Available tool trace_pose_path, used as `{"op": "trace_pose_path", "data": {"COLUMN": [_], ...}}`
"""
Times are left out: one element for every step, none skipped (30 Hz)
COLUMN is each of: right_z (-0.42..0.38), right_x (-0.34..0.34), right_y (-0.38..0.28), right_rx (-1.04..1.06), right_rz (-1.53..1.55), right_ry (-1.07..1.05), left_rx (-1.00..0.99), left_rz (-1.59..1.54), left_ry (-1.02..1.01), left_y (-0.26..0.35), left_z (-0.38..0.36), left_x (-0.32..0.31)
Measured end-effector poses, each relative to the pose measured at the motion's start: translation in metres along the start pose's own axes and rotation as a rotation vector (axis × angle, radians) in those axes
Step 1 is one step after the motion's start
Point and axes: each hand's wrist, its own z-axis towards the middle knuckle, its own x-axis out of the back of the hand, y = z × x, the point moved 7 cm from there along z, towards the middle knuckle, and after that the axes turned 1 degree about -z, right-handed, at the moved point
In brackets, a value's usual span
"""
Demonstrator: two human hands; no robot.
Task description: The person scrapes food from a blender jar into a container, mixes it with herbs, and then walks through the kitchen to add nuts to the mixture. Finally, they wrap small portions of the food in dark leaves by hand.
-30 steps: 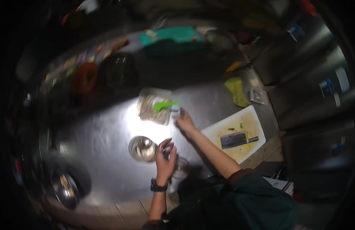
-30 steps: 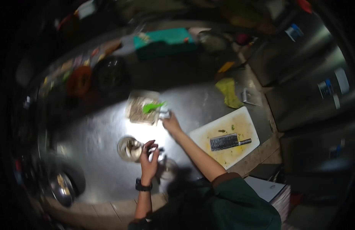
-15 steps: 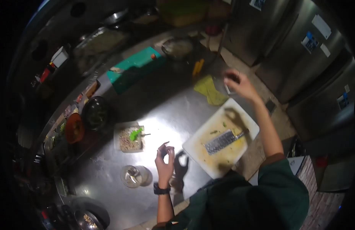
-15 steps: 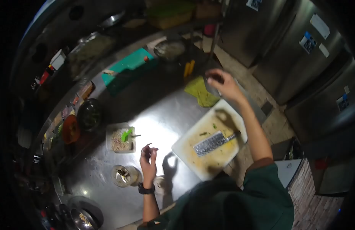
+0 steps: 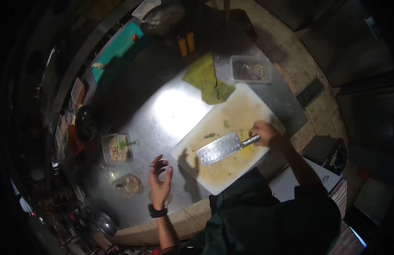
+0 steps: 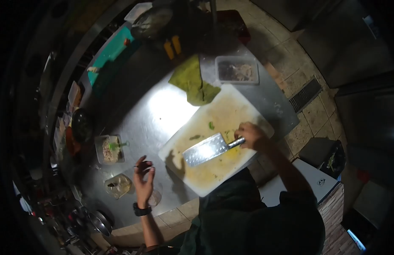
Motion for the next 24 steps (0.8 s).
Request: {"op": "trace_pose_path", "data": {"right_z": [-0.006,-0.009,-0.015,-0.021,-0.029,-0.036,-0.049,-0.061,-0.075,-0.083,-0.087,-0.089,-0.088,-0.090,-0.092,-0.091,-0.089,-0.088,-0.088,-0.086,-0.087,-0.089,-0.090,-0.090], "right_x": [0.010,0.015,0.018,0.019,0.030,0.032,0.039,0.045,0.050,0.052,0.045,0.032,0.025,0.022,0.021,0.023,0.032,0.038,0.039,0.039,0.038,0.036,0.036,0.038], "right_y": [-0.001,0.004,0.008,0.010,0.013,0.018,0.031,0.044,0.050,0.056,0.070,0.079,0.080,0.085,0.085,0.082,0.072,0.063,0.058,0.055,0.054,0.053,0.052,0.050], "right_rx": [0.067,0.072,0.033,-0.008,-0.010,-0.009,-0.081,-0.146,-0.159,-0.139,-0.132,-0.126,-0.133,-0.156,-0.187,-0.229,-0.206,-0.274,-0.349,-0.343,-0.368,-0.392,-0.392,-0.384], "right_rz": [0.004,-0.001,0.086,0.182,0.187,0.194,0.199,0.201,0.167,0.131,0.156,0.184,0.242,0.298,0.303,0.306,0.294,0.313,0.338,0.338,0.350,0.360,0.331,0.324], "right_ry": [0.197,0.212,0.217,0.218,0.302,0.310,0.381,0.454,0.533,0.622,0.611,0.582,0.584,0.581,0.580,0.585,0.588,0.584,0.580,0.597,0.642,0.677,0.677,0.677], "left_rx": [-0.106,-0.211,-0.300,-0.382,-0.489,-0.603,-0.634,-0.666,-0.842,-1.013,-1.075,-1.106,-1.078,-1.055,-0.976,-0.898,-0.683,-0.485,-0.532,-0.584,-0.872,-0.880,-0.904,-0.926], "left_rz": [0.137,0.273,0.369,0.471,0.461,0.444,0.475,0.505,0.683,0.881,1.033,1.193,1.105,1.005,1.121,1.226,1.010,0.787,0.971,1.157,1.229,1.229,1.256,1.284], "left_ry": [0.033,0.067,0.117,0.162,0.184,0.207,0.236,0.273,0.264,0.286,0.349,0.402,0.389,0.364,0.385,0.395,0.313,0.224,0.354,0.486,0.656,0.665,0.626,0.588], "left_y": [0.023,0.047,0.074,0.106,0.140,0.176,0.206,0.237,0.284,0.328,0.360,0.386,0.404,0.415,0.417,0.414,0.407,0.392,0.382,0.376,0.384,0.390,0.393,0.395], "left_z": [0.013,0.024,0.036,0.052,0.066,0.080,0.094,0.105,0.108,0.112,0.123,0.134,0.149,0.168,0.192,0.216,0.240,0.260,0.271,0.284,0.271,0.273,0.275,0.274], "left_x": [0.007,0.015,0.025,0.037,0.045,0.052,0.061,0.065,0.054,0.048,0.049,0.053,0.065,0.077,0.085,0.090,0.095,0.091,0.083,0.072,0.052,0.053,0.054,0.053]}}
